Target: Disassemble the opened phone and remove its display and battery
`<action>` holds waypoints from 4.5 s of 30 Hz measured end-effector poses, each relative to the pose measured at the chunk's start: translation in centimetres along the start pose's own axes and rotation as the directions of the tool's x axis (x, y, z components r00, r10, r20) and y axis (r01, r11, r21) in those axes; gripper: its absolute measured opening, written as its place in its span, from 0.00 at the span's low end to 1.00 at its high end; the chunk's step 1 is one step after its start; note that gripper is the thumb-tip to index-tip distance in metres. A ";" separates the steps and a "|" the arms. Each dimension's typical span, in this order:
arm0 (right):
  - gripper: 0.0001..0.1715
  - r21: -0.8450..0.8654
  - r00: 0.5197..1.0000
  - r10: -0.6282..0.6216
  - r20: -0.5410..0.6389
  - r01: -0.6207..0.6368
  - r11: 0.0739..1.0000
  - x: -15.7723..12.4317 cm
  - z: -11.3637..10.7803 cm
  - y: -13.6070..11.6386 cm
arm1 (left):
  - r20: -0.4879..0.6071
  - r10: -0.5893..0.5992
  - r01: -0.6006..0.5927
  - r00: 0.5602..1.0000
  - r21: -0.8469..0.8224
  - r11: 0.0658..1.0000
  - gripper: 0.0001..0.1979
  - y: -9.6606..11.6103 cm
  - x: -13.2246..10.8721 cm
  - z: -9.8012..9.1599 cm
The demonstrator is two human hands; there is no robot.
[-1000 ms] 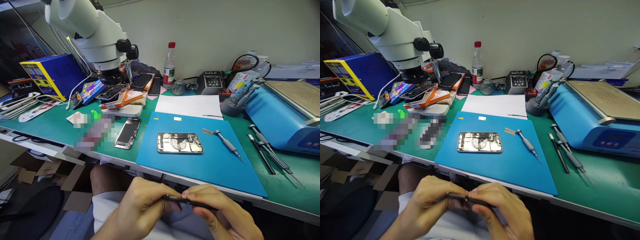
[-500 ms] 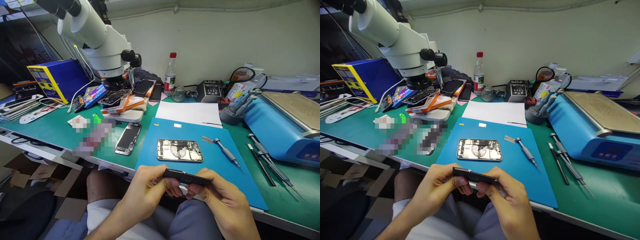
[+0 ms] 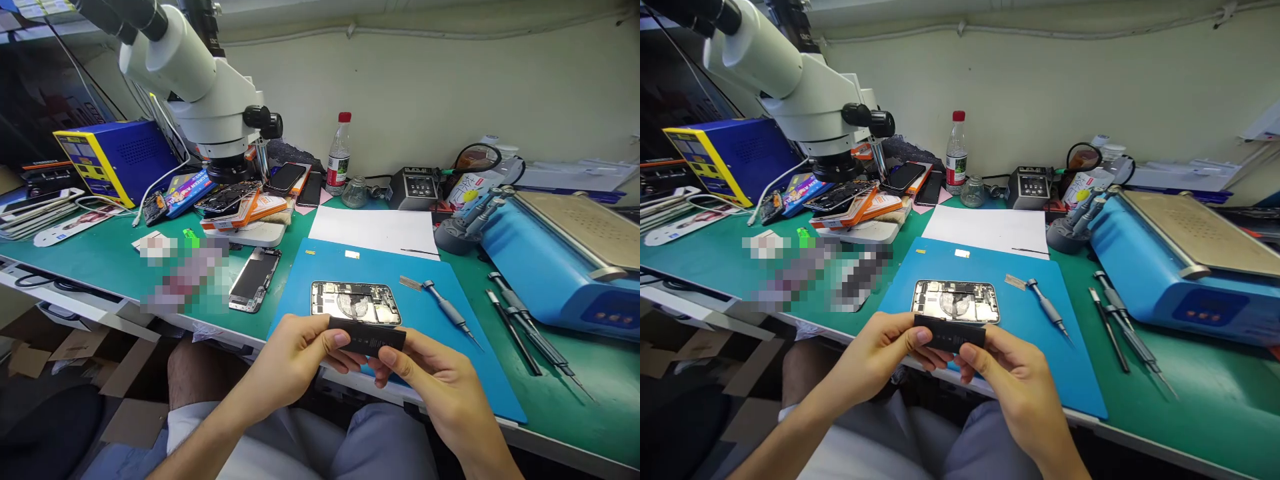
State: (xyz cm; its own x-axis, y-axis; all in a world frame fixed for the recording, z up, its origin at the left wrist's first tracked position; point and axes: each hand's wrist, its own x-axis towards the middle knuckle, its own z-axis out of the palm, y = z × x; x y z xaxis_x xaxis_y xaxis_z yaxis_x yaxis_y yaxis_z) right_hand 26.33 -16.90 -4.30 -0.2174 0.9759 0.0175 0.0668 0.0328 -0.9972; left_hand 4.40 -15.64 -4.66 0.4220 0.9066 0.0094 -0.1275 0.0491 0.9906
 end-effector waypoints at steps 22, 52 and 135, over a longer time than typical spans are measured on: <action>0.12 -0.189 0.939 -0.343 -0.012 0.335 0.923 -0.6 -0.1 0.6 | 0.002 0.592 -0.554 0.806 0.357 0.752 0.05 0.0 -0.6 -1.0; 0.03 -0.263 0.948 -0.314 -0.049 0.291 0.920 -1.0 0.1 1.4 | 0.014 0.548 -0.468 0.836 0.539 0.700 0.07 -1.0 -1.9 -2.3; 0.18 -0.689 0.937 -0.252 0.242 0.349 0.636 7.0 -3.8 -1.8 | 0.064 0.306 -0.232 0.950 0.803 0.548 0.07 1.0 2.7 -4.6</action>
State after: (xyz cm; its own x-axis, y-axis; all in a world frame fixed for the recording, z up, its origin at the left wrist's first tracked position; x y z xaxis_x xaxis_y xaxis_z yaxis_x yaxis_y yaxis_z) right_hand 28.37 -9.30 -2.11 -0.4560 0.8541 0.2504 0.6372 0.5097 -0.5781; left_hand 1.26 -11.15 -4.31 0.4196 0.8490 0.3213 0.5536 -0.5198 0.6507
